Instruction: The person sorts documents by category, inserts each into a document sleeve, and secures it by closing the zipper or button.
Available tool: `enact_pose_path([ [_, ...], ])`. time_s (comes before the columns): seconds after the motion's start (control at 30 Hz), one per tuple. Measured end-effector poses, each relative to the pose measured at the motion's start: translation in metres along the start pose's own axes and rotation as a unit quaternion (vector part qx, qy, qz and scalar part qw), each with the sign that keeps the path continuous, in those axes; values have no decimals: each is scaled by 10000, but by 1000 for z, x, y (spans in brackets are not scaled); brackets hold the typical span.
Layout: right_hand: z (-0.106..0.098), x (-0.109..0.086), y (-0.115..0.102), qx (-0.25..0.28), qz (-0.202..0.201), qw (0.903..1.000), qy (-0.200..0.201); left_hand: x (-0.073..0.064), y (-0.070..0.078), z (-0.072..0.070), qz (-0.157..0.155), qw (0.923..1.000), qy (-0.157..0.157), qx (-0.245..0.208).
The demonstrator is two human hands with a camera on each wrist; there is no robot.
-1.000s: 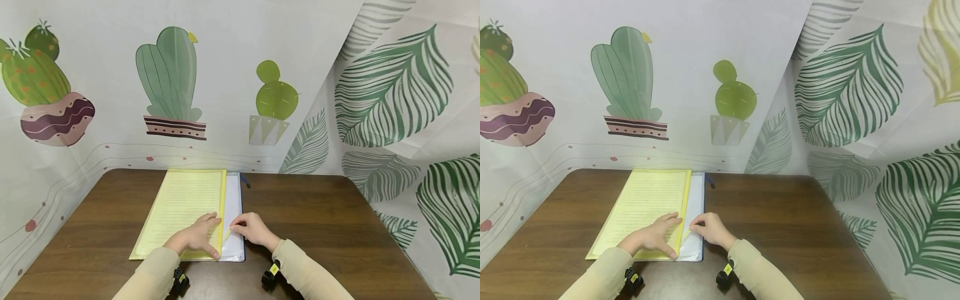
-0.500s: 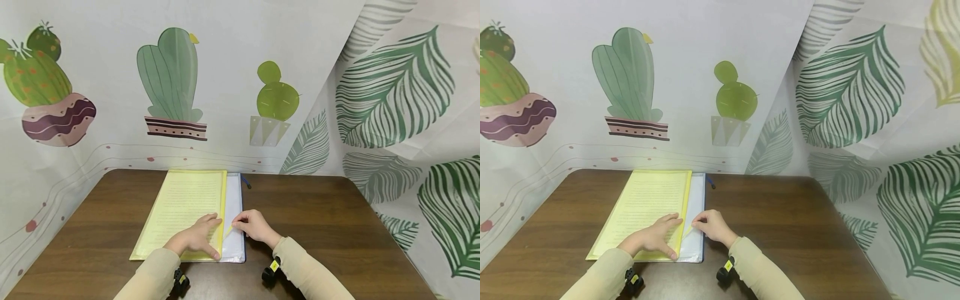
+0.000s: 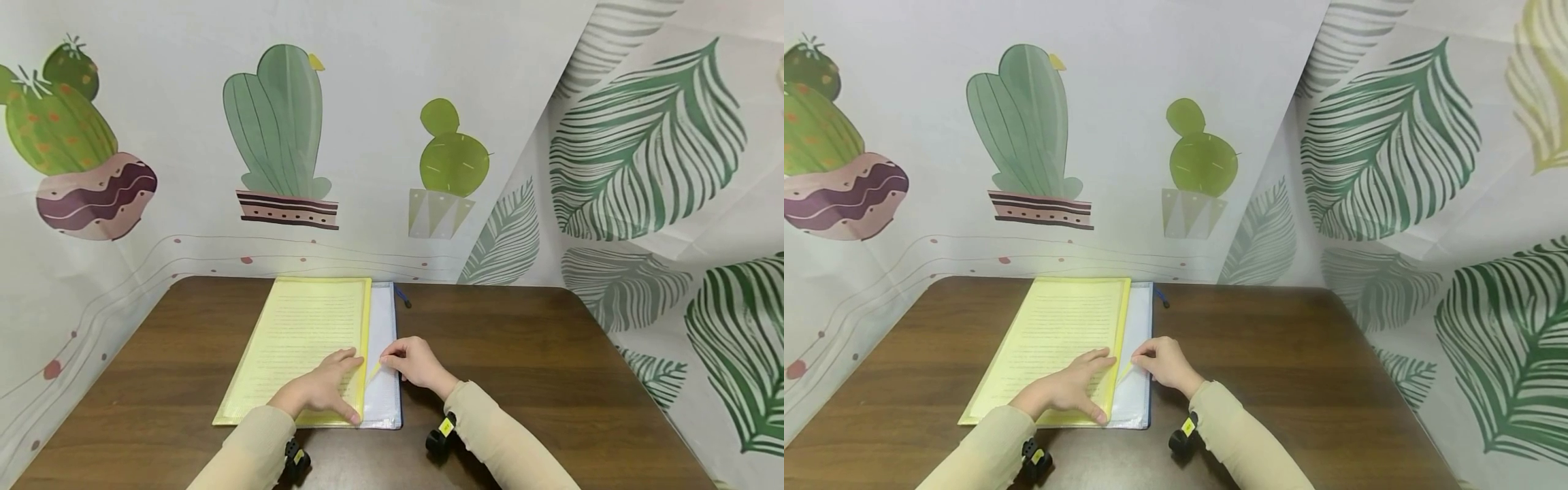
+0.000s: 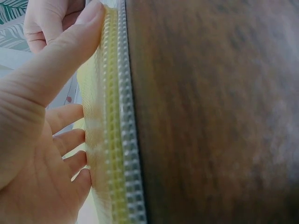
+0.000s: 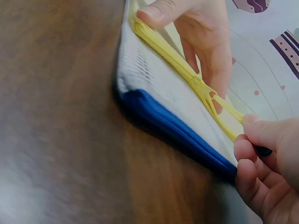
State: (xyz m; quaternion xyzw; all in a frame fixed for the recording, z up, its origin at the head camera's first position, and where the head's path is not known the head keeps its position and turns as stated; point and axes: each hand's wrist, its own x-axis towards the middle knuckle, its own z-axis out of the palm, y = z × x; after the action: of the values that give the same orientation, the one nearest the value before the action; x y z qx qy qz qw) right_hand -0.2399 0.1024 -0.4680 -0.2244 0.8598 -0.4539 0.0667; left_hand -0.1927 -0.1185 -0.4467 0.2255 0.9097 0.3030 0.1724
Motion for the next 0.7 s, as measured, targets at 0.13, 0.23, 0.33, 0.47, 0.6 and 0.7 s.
enact_pose_path([
  [0.13,-1,1,1,51,52,10000,8,0,0,0,0,10000,-1,-42],
  [0.23,-1,2,1,10,60,10000,4,0,-1,0,6,10000,7,-37],
  [0.33,0,4,1,-22,82,10000,17,0,-1,0,6,10000,6,-20],
  [0.47,-1,6,2,-17,92,9999,47,0,0,0,-5,10000,-5,-48],
  [0.6,-2,8,3,-8,29,9999,125,0,0,0,-10,10000,-3,-96],
  [0.7,-3,10,5,-77,-89,9998,146,0,-2,0,14,10000,1,-69],
])
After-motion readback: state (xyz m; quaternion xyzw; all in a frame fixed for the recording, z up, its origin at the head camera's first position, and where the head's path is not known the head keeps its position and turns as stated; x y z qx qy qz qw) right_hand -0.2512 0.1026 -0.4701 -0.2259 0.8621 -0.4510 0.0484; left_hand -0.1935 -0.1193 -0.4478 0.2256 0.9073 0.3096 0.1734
